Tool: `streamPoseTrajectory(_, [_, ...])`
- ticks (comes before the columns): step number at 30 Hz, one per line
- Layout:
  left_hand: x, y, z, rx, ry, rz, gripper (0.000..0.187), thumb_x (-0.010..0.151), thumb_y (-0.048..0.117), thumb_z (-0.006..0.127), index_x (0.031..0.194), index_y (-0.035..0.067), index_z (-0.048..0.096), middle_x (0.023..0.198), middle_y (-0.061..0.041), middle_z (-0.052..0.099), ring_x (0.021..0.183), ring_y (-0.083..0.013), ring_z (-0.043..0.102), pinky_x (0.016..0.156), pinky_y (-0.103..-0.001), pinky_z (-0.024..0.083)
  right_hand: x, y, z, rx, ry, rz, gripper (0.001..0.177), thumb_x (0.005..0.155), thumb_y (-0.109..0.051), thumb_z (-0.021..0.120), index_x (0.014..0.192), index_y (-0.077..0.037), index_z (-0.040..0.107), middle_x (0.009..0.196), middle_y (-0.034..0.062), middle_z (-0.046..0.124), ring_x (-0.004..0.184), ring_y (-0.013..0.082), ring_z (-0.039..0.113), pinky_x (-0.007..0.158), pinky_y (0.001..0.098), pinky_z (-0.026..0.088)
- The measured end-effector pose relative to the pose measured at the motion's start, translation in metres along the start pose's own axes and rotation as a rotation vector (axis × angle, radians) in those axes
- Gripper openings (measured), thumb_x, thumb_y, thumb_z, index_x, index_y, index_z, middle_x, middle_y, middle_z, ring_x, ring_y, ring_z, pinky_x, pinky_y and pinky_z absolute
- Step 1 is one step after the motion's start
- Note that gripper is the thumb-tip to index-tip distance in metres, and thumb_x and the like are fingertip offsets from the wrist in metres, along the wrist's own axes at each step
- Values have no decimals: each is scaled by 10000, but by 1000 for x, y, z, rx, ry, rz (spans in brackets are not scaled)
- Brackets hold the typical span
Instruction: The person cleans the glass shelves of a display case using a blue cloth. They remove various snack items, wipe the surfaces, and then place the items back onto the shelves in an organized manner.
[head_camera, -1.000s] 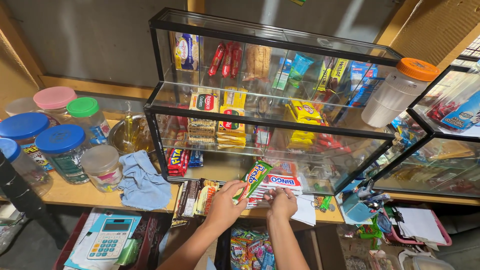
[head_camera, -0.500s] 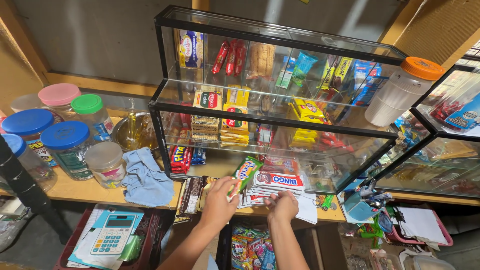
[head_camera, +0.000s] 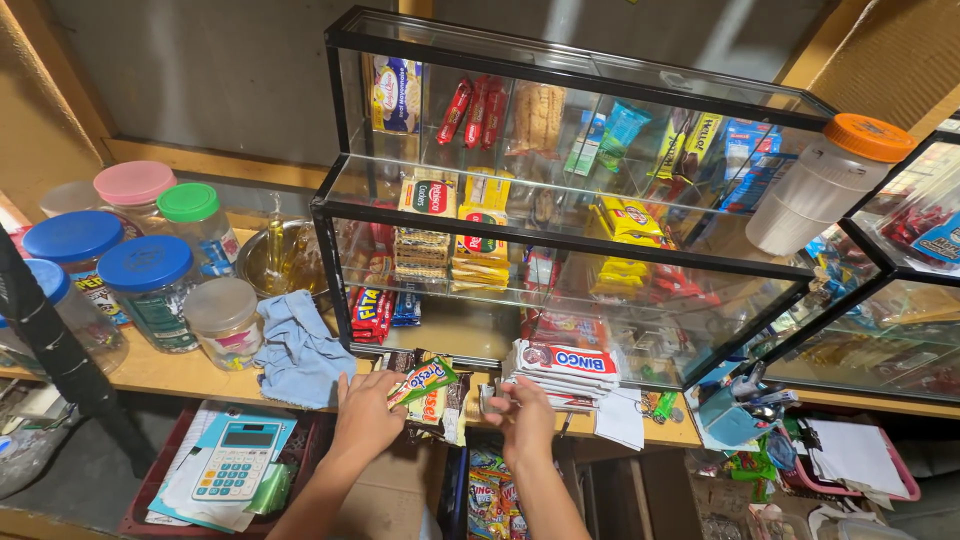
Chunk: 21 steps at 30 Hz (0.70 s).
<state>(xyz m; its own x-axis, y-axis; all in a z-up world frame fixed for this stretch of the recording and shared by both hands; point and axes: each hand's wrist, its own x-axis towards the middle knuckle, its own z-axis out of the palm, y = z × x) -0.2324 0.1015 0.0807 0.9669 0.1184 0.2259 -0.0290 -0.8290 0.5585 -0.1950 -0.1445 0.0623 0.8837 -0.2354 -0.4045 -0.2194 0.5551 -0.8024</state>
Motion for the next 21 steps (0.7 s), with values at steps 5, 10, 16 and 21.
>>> streamPoseTrajectory(5, [0,-1,-2,28,-27,15,504,701,161,778,1203,199,737,1360,-109,608,1290,-317,469,1142,-708,112,-17,7,24,-93,-176,71,350,962,-123,525,1288,-18,596,1086,119,675,839,241,663,695,403,559])
streamPoseTrajectory(10, [21,1,9,-78,104,40,386,758,157,742,1143,135,741,1312,-114,631,1243,-328,510,1109,-536,326,-16,7,37,-104,-255,79,356,968,-127,532,1306,-35,595,1148,118,678,919,234,660,747,389,557])
streamPoseTrajectory(16, [79,4,35,-57,130,173,363,791,72,685,1154,73,690,1264,-125,631,1220,-343,543,1044,-423,471,-10,10,52,-105,-275,89,373,971,-129,536,1330,-45,593,1178,100,679,953,223,656,779,386,559])
streamPoseTrajectory(21, [145,-15,65,362,-52,284,391,860,68,612,1238,143,680,1430,-163,531,1332,-377,449,1099,-482,394,-4,17,53,-87,-274,114,377,968,-128,539,1330,-44,599,1173,109,683,953,244,659,776,397,555])
